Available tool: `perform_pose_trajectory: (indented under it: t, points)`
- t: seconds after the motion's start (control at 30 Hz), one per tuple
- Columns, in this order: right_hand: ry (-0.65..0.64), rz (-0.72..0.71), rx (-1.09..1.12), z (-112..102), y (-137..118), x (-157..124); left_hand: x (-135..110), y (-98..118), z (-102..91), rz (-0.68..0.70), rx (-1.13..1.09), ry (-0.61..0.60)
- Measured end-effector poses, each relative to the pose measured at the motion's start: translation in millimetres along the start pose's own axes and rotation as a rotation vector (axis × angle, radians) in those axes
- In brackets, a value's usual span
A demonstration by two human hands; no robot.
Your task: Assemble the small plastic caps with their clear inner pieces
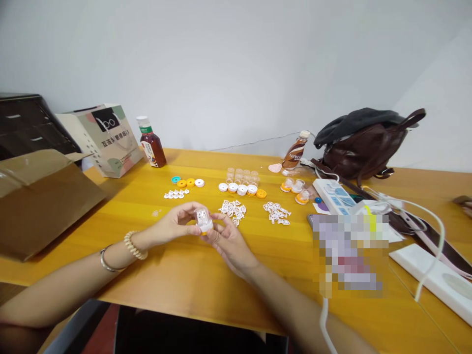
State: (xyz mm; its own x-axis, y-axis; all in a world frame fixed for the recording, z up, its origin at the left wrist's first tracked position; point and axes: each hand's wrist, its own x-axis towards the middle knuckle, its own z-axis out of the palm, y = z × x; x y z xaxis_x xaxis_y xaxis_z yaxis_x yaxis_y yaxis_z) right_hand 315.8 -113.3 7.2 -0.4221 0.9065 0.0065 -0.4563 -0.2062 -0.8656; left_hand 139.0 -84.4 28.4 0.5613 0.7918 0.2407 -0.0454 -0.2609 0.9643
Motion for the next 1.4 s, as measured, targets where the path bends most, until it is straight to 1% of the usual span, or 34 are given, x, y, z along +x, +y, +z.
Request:
perform_pose_trajectory:
  t: [0.13, 0.3, 0.4, 0.53, 0.67, 0.8, 0.97, 1.03, 1.1, 1.23, 1.33, 1.4]
  points:
    - [0.012, 0.025, 0.059, 1, 0, -2, 0, 1, 4.0, -0.019, -0.109, 0.007]
    - [-0.013, 0.069, 0.106, 1, 0, -4, -1, 1, 11.8, -0.027, -0.251, -0.001]
    - [-0.028, 0.092, 0.138, 2, 0, -5, -3, 0, 15.2, -0.063, -0.326, -0.006]
    - [-0.068, 0.102, 0.17, 4, -2, -6, -4, 2, 17.4, -0.094, -0.373, -0.009]
    - [-0.036, 0.037, 0.128, 6, -3, -7, -3, 6, 16.2, -0.046, -0.28, 0.006]
    - [-0.039, -0.066, 0.05, 7, -1, -7, -2, 7, 14.3, -0.01, -0.143, 0.02]
    - [0.001, -0.158, -0.143, 6, 1, -6, -1, 6, 15.0, 0.008, 0.026, 0.085]
    - [0.01, -0.164, -0.213, 4, 0, -5, -1, 5, 14.5, 0.01, 0.069, 0.099]
    - [0.001, -0.151, -0.261, 1, -1, -3, -1, 2, 13.0, -0.001, 0.08, 0.083]
    - [-0.065, -0.09, -0.311, -7, -5, 2, -1, -8, 9.2, -0.004, 0.149, 0.056]
    - [-0.089, -0.057, -0.355, -11, -9, 5, 0, -14, 8.3, 0.04, 0.272, 0.045]
    - [-0.086, -0.055, -0.431, -12, -12, 6, -1, -16, 8.8, 0.081, 0.358, 0.042]
